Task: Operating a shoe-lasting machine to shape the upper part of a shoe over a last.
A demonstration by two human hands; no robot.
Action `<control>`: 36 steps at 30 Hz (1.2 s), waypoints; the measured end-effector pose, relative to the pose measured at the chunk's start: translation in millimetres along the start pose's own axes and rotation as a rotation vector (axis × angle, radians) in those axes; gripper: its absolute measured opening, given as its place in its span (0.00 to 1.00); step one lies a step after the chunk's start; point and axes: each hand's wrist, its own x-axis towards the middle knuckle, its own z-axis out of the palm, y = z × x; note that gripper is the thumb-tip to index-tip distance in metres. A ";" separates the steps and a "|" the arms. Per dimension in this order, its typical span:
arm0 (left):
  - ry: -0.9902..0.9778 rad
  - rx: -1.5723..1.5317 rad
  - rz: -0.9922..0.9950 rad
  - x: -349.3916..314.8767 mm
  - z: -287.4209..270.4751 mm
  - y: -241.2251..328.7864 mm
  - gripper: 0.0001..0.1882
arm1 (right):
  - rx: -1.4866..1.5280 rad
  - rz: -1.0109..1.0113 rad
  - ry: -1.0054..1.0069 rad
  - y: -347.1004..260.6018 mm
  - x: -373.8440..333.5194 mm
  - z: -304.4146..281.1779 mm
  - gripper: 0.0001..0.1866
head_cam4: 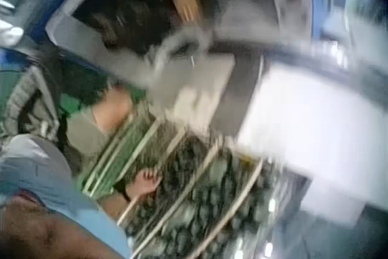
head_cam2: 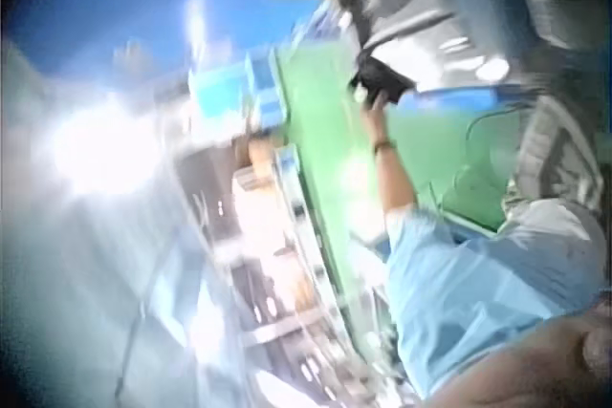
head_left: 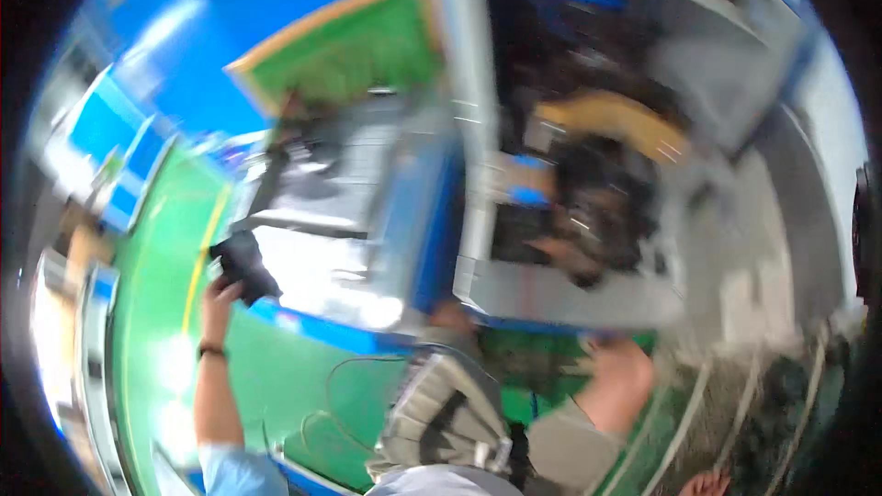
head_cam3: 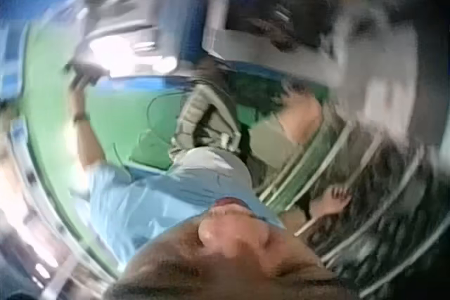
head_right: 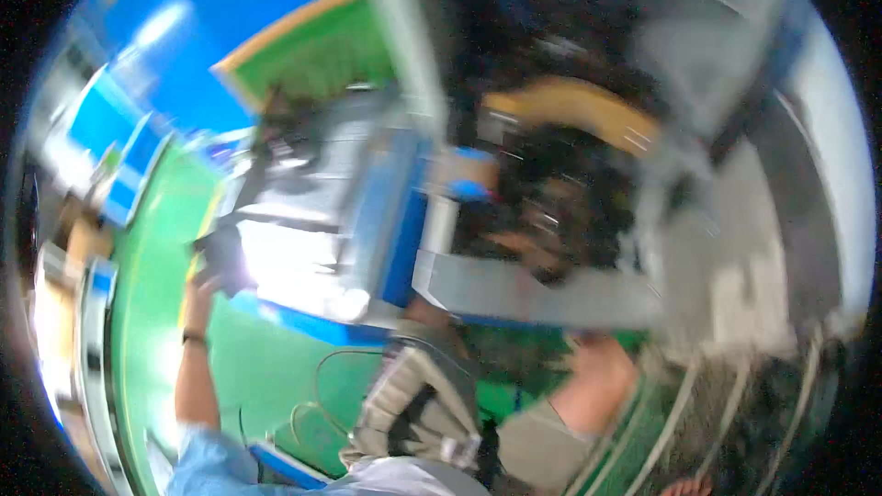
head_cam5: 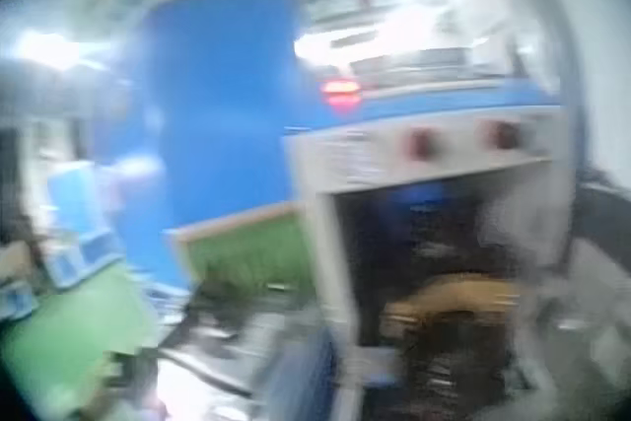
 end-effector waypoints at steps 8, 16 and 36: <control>0.255 0.897 0.035 103.2 41.1 91.5 0.27 | -0.586 0.582 -0.245 109.0 80.7 50.3 0.19; 0.526 0.498 -0.181 300.6 277.7 21.7 0.42 | -1.545 0.186 -0.852 232.5 -11.2 124.0 0.17; -1.373 -0.853 -0.212 -203.1 214.5 194.2 0.47 | -0.845 0.552 -1.139 272.5 -125.8 166.8 0.28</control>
